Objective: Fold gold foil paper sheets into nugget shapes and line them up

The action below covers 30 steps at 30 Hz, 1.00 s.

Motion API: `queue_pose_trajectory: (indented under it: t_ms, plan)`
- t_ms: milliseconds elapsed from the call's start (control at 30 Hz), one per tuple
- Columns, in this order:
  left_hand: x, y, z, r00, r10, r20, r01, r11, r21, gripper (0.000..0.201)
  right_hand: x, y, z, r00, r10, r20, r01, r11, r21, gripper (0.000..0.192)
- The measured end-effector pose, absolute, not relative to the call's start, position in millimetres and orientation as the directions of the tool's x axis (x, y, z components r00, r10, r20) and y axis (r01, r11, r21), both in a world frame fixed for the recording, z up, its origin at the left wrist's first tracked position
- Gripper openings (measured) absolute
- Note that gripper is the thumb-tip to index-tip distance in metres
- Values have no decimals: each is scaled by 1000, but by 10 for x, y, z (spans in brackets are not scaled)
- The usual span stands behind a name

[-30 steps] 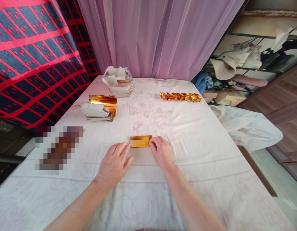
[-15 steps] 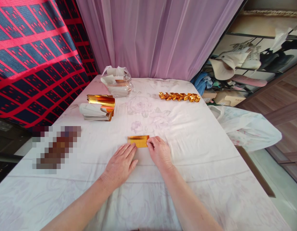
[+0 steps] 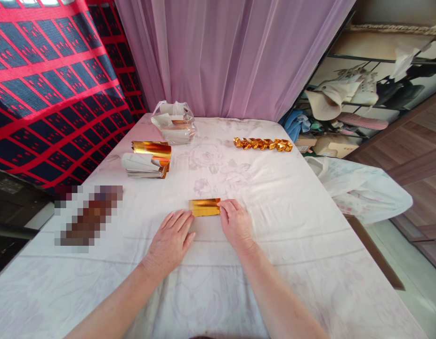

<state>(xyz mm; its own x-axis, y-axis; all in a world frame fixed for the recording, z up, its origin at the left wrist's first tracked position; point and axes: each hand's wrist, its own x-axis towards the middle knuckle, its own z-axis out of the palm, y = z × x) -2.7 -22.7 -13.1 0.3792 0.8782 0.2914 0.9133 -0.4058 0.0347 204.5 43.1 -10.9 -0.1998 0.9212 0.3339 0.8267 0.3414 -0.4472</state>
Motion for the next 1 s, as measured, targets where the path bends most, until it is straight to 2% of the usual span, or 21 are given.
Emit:
queue_pose_trajectory:
  t_ms: [100, 200, 300, 500, 733, 867, 1000]
  plan:
    - [-15, -218, -121, 369, 883, 292, 912, -404, 72, 41, 1965, 318, -53, -372, 828, 418, 762, 530, -372, 32]
    - [-14, -210, -119, 358, 879, 316, 909, -405, 97, 41, 1842, 195, -51, -574, 753, 321, 701, 655, -282, 38]
    - [-17, -204, -115, 359, 874, 328, 907, -410, 98, 40, 1777, 124, -95, -612, 769, 188, 723, 639, -262, 47]
    - [-28, -201, -86, 350, 891, 288, 914, -393, 103, 38, 1961, 95, -123, -571, 817, 76, 788, 572, -226, 52]
    - [-54, -170, -74, 357, 886, 295, 908, -403, 111, 34, 2294, 52, -116, -447, 892, 59, 872, 450, -193, 49]
    - [-63, -130, -77, 364, 875, 321, 896, -423, 138, 30, 2347, 95, -184, -406, 901, 154, 858, 433, -276, 46]
    - [-80, -104, -91, 340, 862, 376, 877, -435, 204, 26, 2316, 274, -257, -262, 925, 277, 822, 364, -438, 44]
